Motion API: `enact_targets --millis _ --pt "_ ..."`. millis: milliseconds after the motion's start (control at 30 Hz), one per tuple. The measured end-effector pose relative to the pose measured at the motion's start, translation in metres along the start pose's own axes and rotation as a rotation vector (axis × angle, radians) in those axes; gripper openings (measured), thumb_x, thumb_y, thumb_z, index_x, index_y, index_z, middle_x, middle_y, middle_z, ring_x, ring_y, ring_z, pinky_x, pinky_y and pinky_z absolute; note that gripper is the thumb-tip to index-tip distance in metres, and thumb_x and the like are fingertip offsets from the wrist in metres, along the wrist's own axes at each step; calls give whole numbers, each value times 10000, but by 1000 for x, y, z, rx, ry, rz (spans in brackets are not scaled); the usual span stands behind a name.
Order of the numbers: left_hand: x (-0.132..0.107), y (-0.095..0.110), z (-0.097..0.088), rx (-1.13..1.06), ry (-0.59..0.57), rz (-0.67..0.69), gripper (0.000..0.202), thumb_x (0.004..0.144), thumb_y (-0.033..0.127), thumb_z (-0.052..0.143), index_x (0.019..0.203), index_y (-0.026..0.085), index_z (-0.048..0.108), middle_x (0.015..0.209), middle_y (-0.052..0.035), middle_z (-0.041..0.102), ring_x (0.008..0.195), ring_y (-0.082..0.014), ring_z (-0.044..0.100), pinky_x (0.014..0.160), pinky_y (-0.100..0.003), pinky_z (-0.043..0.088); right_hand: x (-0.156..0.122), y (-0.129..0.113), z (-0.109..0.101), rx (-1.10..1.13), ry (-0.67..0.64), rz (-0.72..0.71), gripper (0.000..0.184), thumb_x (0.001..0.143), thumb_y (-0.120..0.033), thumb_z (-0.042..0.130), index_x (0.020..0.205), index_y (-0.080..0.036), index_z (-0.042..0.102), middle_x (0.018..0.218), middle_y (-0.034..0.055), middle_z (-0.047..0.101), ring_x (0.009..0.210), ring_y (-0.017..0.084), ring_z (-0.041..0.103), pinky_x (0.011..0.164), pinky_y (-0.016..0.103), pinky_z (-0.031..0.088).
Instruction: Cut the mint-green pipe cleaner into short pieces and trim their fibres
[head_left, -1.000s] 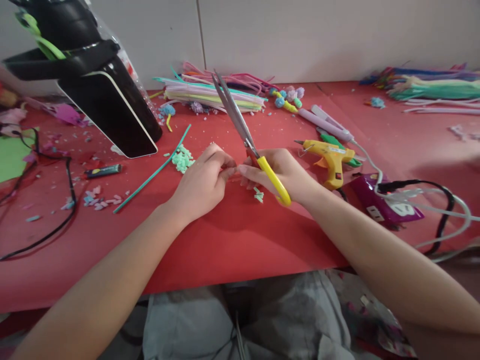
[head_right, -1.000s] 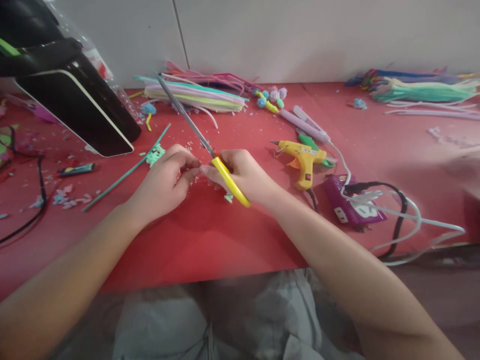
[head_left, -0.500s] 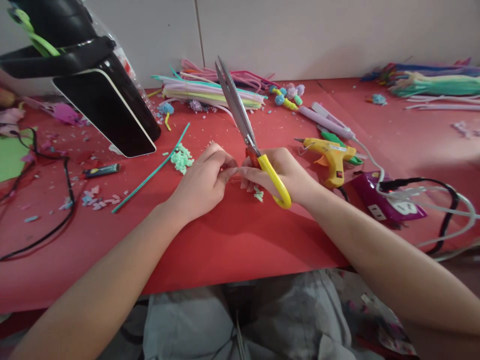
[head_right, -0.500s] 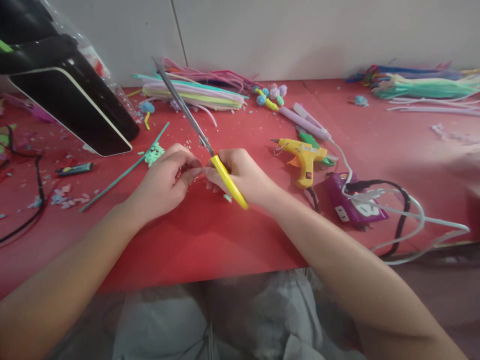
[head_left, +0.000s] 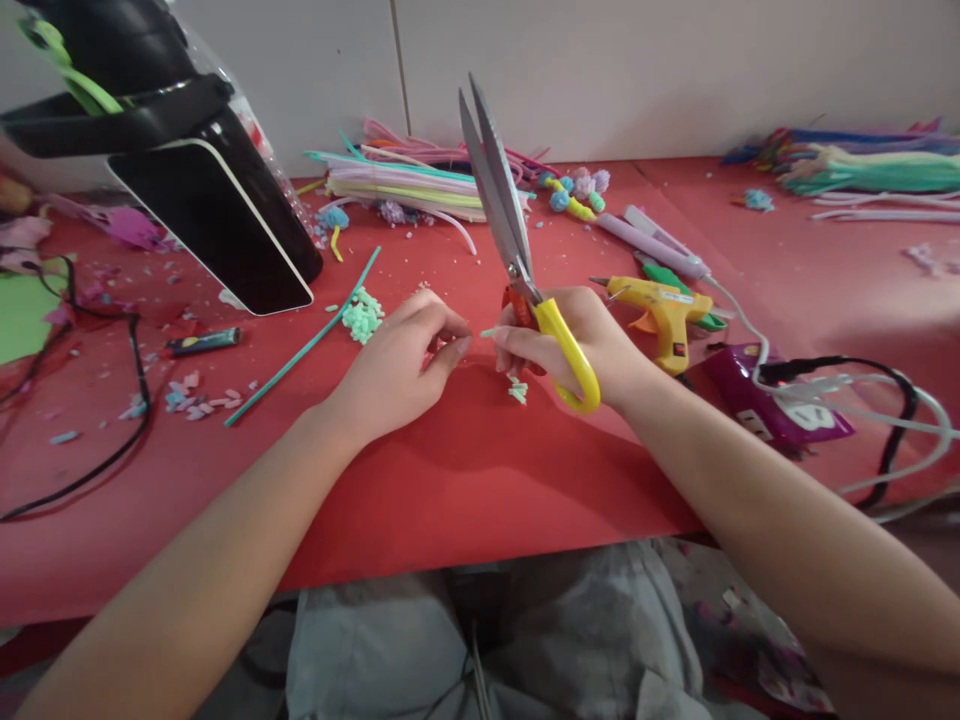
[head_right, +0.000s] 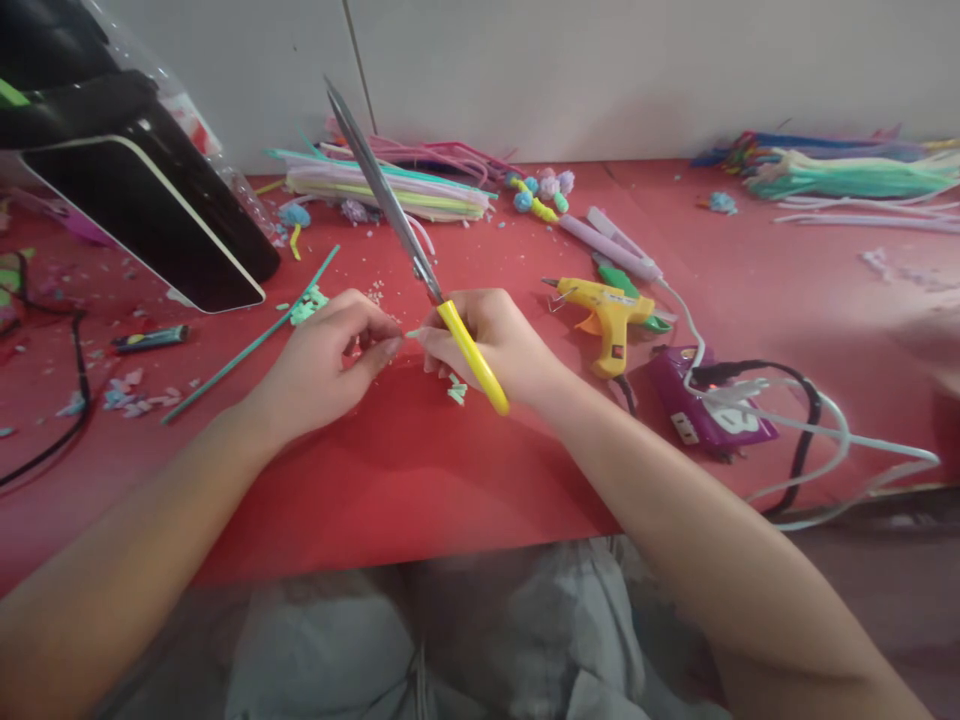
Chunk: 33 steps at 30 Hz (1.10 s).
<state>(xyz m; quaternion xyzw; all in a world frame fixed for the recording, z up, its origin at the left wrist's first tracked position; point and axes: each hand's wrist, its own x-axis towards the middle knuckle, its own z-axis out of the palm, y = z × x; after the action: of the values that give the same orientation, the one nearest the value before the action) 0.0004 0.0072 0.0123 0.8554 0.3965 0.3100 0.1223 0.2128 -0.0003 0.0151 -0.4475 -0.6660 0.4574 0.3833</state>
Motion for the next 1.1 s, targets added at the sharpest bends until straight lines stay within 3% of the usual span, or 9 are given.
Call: enact_targets --millis 267,700,967,1100 --pt "-1 6 4 53 1 41 70 964 201 591 922 181 643 951 -42 622 883 -175 626 778 -312 504 -4 -6 2 7 -39 28 243 857 -282 741 690 -206 582 623 28 626 550 140 588 516 300 481" --pt "-2 1 7 -37 53 125 94 958 158 591 890 183 650 902 -32 606 823 -154 598 736 -299 485 -3 -8 3 -29 -48 64 277 869 -348 730 679 -217 575 624 34 631 560 154 603 521 318 489" --pt "2 5 6 -248 16 2 171 928 115 581 770 176 603 772 2 549 694 -123 501 641 -280 410 -5 -8 4 -7 -77 44 360 829 -435 770 666 -220 531 622 19 591 553 145 566 524 310 437" --pt "4 7 3 -309 8 -59 230 952 134 532 727 182 521 719 13 513 676 -122 479 656 -284 397 -3 -6 2 -50 -34 2 428 780 -505 793 683 -214 494 607 -24 467 554 106 436 499 282 317"
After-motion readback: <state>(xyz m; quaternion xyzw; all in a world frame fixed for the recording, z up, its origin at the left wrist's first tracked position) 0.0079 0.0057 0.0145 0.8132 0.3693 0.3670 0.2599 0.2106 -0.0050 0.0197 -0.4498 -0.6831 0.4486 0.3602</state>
